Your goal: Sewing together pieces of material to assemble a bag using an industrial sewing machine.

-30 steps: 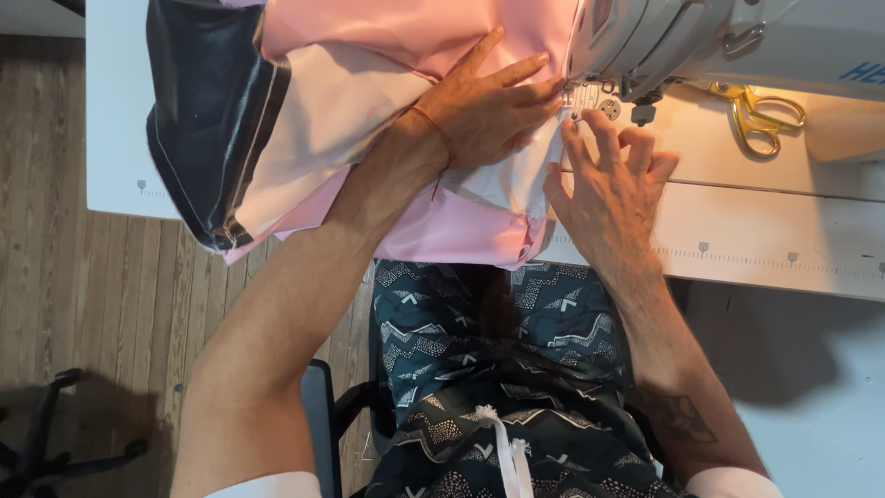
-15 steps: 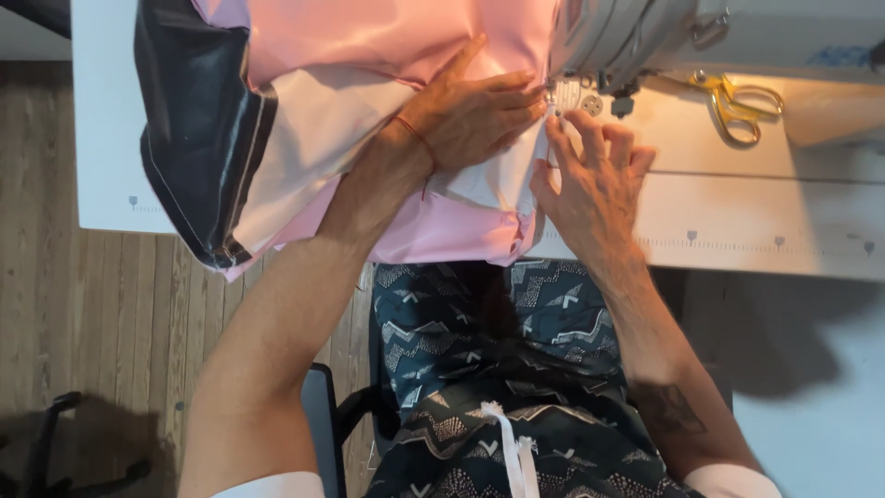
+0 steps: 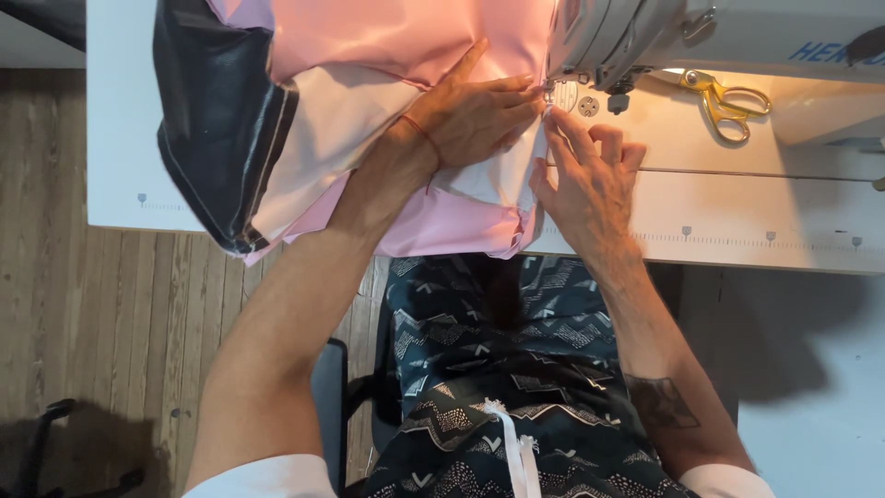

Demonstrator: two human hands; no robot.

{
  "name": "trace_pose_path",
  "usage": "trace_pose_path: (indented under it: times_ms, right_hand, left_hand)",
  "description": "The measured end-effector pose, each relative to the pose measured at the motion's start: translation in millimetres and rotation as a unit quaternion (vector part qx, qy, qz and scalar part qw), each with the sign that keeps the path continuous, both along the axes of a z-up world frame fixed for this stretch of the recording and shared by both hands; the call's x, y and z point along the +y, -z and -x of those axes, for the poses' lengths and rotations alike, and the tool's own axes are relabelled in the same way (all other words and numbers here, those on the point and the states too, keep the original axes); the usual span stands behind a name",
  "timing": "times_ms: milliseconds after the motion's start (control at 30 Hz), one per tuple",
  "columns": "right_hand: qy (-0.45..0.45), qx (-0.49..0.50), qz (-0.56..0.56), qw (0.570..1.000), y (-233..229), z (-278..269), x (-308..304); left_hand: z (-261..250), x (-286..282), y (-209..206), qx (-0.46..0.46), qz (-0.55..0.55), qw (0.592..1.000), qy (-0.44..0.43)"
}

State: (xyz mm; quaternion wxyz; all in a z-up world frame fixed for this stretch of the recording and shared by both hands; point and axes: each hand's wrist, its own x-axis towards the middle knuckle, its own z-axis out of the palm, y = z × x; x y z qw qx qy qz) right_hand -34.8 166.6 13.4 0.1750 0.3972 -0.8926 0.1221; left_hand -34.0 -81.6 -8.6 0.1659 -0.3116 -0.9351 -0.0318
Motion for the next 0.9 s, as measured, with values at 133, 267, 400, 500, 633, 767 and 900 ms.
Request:
trace_pose_path:
  times_ms: [133,267,400,500,633,767,900]
  right_hand:
    - [0.008,0.003,-0.010,1.000,0,1,0]
    - [0.007,-0.004,-0.018,1.000,-3,1,-1]
    - [0.012,-0.017,-0.020,1.000,-9,1,-6]
    - [0.019,-0.022,-0.034,0.999,-8,1,-7]
    - [0.019,-0.024,-0.023,0.999,-13,-2,-8]
    - [0.031,-0.040,-0.011,0.999,-15,-7,-9]
    - [0.040,-0.038,-0.009,0.998,-12,-12,-10]
  left_hand:
    - [0,2,1,-0.012,-0.006,1.000,0.004]
    - [0,7,-1,-0.022,-0.011,1.000,0.013]
    - [5,9,-8,-0.025,-0.014,0.999,0.018]
    - [2,9,-11,-0.029,-0.019,0.999,0.019]
    - [4,1,-14,-0.026,-0.028,0.999,0.012]
    - [14,1,-6,-0.033,-0.050,0.998,0.015]
    - [13,-2,-1,-0.046,-0.082,0.995,0.022]
